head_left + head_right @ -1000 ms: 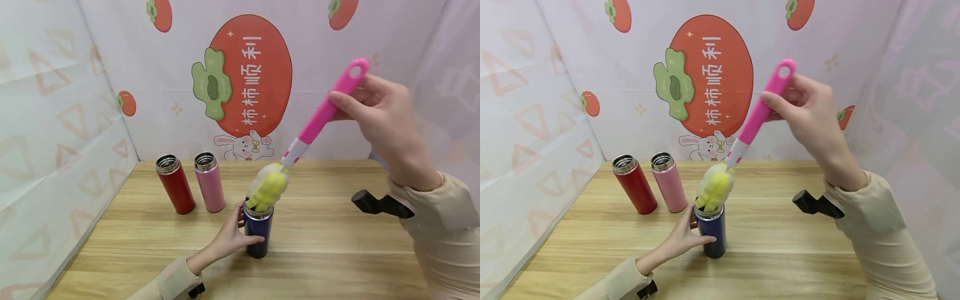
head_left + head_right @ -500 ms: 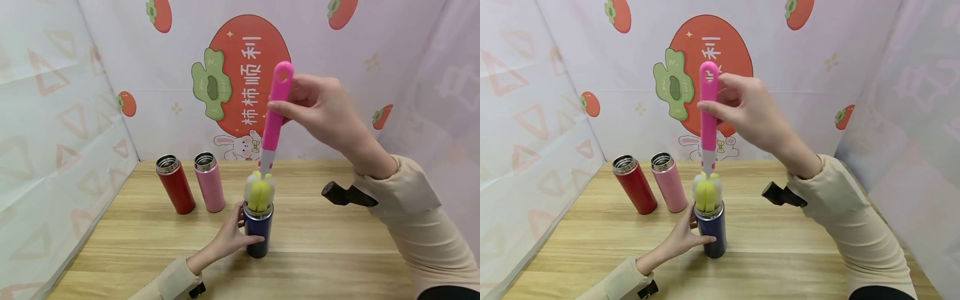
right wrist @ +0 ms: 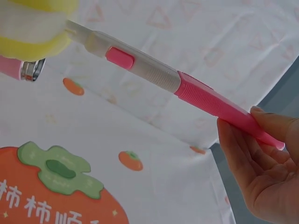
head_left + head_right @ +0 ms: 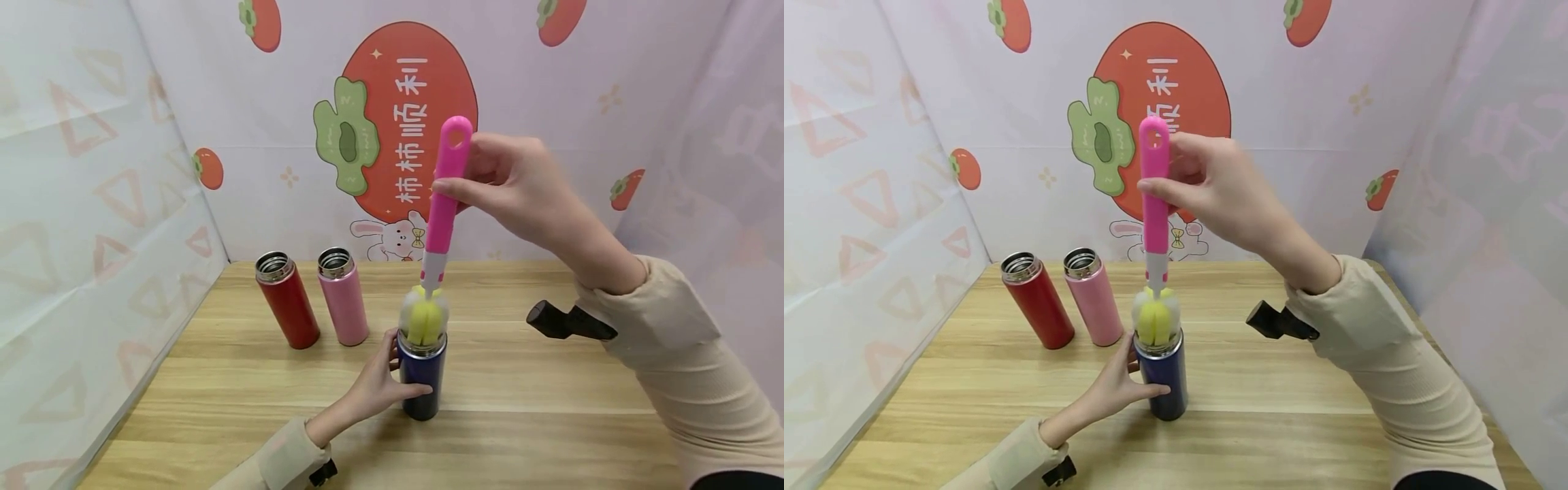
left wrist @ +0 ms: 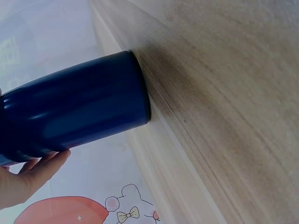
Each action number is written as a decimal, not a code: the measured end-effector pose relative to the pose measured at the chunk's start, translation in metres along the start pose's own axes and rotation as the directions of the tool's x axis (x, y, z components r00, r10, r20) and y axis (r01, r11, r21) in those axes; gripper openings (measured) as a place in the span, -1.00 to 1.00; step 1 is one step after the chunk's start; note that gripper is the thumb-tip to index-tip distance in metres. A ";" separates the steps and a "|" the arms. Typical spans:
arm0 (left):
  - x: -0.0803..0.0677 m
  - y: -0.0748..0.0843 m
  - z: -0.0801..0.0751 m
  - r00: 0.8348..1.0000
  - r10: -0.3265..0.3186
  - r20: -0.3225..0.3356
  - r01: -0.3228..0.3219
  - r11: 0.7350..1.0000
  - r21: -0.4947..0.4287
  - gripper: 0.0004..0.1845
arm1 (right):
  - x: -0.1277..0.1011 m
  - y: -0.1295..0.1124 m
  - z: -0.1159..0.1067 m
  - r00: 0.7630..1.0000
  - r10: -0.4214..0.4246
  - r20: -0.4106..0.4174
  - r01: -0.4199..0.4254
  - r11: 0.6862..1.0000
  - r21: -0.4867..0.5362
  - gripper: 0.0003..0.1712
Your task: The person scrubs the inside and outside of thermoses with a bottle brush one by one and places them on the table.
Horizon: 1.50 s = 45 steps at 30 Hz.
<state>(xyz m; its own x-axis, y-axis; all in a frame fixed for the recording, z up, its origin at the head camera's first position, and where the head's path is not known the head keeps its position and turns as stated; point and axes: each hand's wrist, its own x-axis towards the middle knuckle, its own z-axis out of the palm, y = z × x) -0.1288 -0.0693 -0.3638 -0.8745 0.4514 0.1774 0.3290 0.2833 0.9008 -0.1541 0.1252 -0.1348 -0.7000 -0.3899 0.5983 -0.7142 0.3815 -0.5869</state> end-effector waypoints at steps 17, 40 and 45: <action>-0.002 -0.001 -0.002 1.000 -0.006 -0.005 0.006 1.000 -0.018 -0.17 | -0.002 0.005 0.030 0.992 0.002 0.125 0.006 0.998 -0.061 -0.75; 0.005 -0.035 0.007 1.000 -0.012 -0.012 0.012 1.000 -0.017 -0.12 | -0.059 0.060 0.082 0.969 0.092 0.228 -0.106 0.993 0.048 -0.69; 0.006 -0.038 0.007 0.999 -0.030 -0.034 0.029 1.000 -0.009 -0.13 | -0.063 0.063 0.081 0.975 0.088 0.202 -0.105 0.992 0.072 -0.68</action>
<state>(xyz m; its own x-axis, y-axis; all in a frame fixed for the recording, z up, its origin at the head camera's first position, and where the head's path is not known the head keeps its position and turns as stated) -0.1442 -0.0708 -0.3996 -0.8954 0.4140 0.1640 0.3000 0.2887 0.9092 -0.1550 0.1060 -0.2533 -0.7457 -0.5157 0.4218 -0.6352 0.3591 -0.6838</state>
